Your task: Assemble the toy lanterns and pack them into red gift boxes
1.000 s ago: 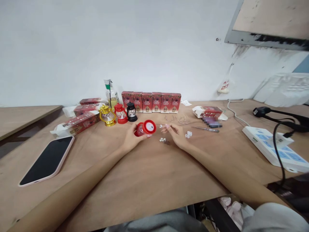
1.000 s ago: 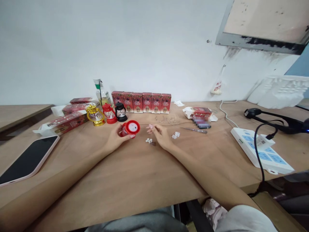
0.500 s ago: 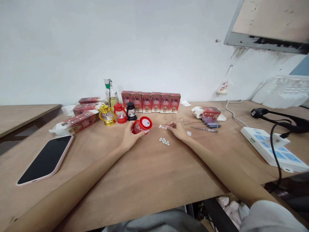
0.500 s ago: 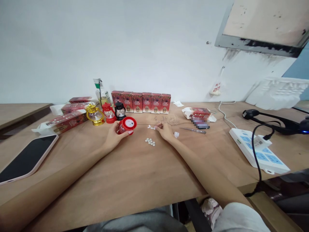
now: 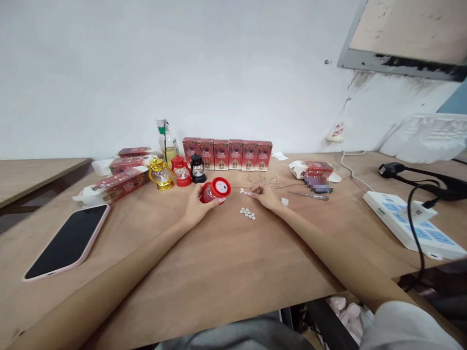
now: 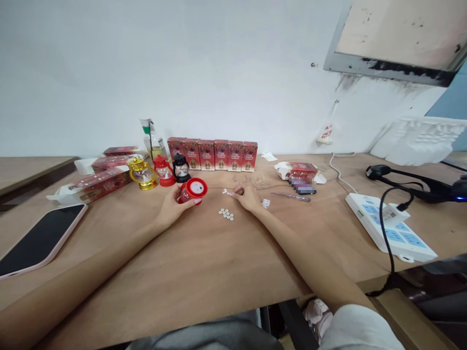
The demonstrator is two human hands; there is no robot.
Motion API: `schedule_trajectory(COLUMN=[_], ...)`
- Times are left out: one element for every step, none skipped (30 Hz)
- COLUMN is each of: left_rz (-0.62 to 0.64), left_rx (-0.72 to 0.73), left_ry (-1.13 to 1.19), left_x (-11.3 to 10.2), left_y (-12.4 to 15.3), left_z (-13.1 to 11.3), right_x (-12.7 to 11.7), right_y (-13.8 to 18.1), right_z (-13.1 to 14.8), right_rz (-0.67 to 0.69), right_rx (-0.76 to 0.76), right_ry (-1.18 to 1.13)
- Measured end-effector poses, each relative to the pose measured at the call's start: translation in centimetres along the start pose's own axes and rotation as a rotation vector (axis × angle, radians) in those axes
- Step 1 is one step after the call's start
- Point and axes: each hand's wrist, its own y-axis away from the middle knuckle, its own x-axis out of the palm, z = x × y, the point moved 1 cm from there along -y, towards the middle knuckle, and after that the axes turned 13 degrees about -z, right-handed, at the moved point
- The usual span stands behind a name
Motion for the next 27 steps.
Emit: schedule_trajectory(left_rz=[0.002, 0.002, 0.003, 0.003, 0.003, 0.003, 0.002, 0.004, 0.006, 0.009, 0.011, 0.012, 0.013, 0.012, 0.011, 0.009, 0.007, 0.008, 0.007, 0.007, 0.004, 0.000, -0.006, -0.009, -0.010, -0.008, -0.005], left_rx=[0.001, 0.002, 0.001, 0.000, -0.002, -0.002, -0.002, -0.003, -0.005, -0.007, -0.006, -0.005, -0.002, 0.001, 0.001, -0.001, -0.004, -0.007, -0.009, -0.011, -0.012, -0.014, -0.017, -0.018, -0.018, -0.015, -0.012], left_ry=[-0.003, -0.005, -0.005, -0.007, -0.011, -0.014, -0.016, -0.018, -0.017, -0.016, -0.014, -0.012, -0.012, -0.013, -0.014, -0.016, -0.017, -0.018, -0.016, -0.012, -0.008, -0.006, -0.006, -0.008, -0.012, -0.018, -0.021], left_x=[0.0, 0.0, 0.0, 0.0, 0.0, 0.0, 0.0, 0.0, 0.0, -0.1, -0.1, -0.1, -0.1, -0.1, -0.1, -0.1, -0.1, -0.1, -0.1, -0.1, -0.1, -0.1, -0.1, -0.2, -0.2, -0.2, -0.2], left_y=[0.0, 0.0, 0.0, 0.0, 0.0, 0.0, 0.0, -0.1, -0.1, -0.1, -0.1, -0.1, 0.0, 0.0, 0.0, 0.0, 0.0, 0.0, 0.0, 0.0, 0.0, 0.0, 0.0, 0.0, 0.0, 0.0, 0.0], left_z=[0.0, 0.0, 0.0, 0.0, 0.0, 0.0, 0.0, 0.0, 0.0, -0.1, -0.1, 0.0, 0.0, 0.0, 0.0, -0.1, -0.1, -0.1, -0.1, -0.1, -0.1, -0.1, 0.0, 0.0, 0.0, 0.1, 0.1], right_x=[0.0, 0.1, 0.1, 0.2, 0.2, 0.2, 0.2, 0.2, 0.1, 0.1, 0.1, 0.0, 0.0, -0.1, -0.1, -0.1, -0.1, 0.0, 0.1, 0.3, 0.6, 0.9, 1.3, 1.7, 2.2, 2.6, 2.9], right_y=[0.0, 0.0, -0.1, -0.1, -0.1, -0.1, -0.1, -0.1, 0.0, 0.0, 0.0, 0.1, 0.2, 0.2, 0.3, 0.3, 0.3, 0.2, 0.1, -0.1, -0.4, -0.8, -1.1, -1.5, -1.9, -2.3, -2.6], right_z=[-0.1, -0.1, -0.2, -0.2, -0.2, -0.2, -0.2, -0.2, -0.1, 0.0, 0.1, 0.2, 0.2, 0.3, 0.3, 0.3, 0.2, 0.1, -0.1, -0.3, -0.4, -0.6, -0.7, -0.8, -0.8, -0.7, -0.6], right_rz=[0.001, 0.004, 0.006, 0.008, 0.009, 0.008, 0.006, 0.004, 0.003, 0.003, 0.006, 0.010, 0.016, 0.022, 0.027, 0.031, 0.033, 0.036, 0.040, 0.045, 0.051, 0.058, 0.066, 0.074, 0.081, 0.089, 0.094], right_rx=[-0.001, -0.001, -0.001, -0.002, -0.004, -0.005, -0.006, -0.009, -0.015, -0.023, -0.035, -0.050, -0.065, -0.080, -0.092, -0.101, -0.108, -0.112, -0.109, -0.103, -0.093, -0.083, -0.074, -0.068, -0.066, -0.066, -0.066], right_ry=[0.001, 0.002, 0.002, 0.002, 0.002, 0.001, -0.001, -0.004, -0.008, -0.013, -0.018, -0.024, -0.031, -0.037, -0.042, -0.048, -0.054, -0.063, -0.077, -0.093, -0.108, -0.121, -0.128, -0.129, -0.124, -0.115, -0.104])
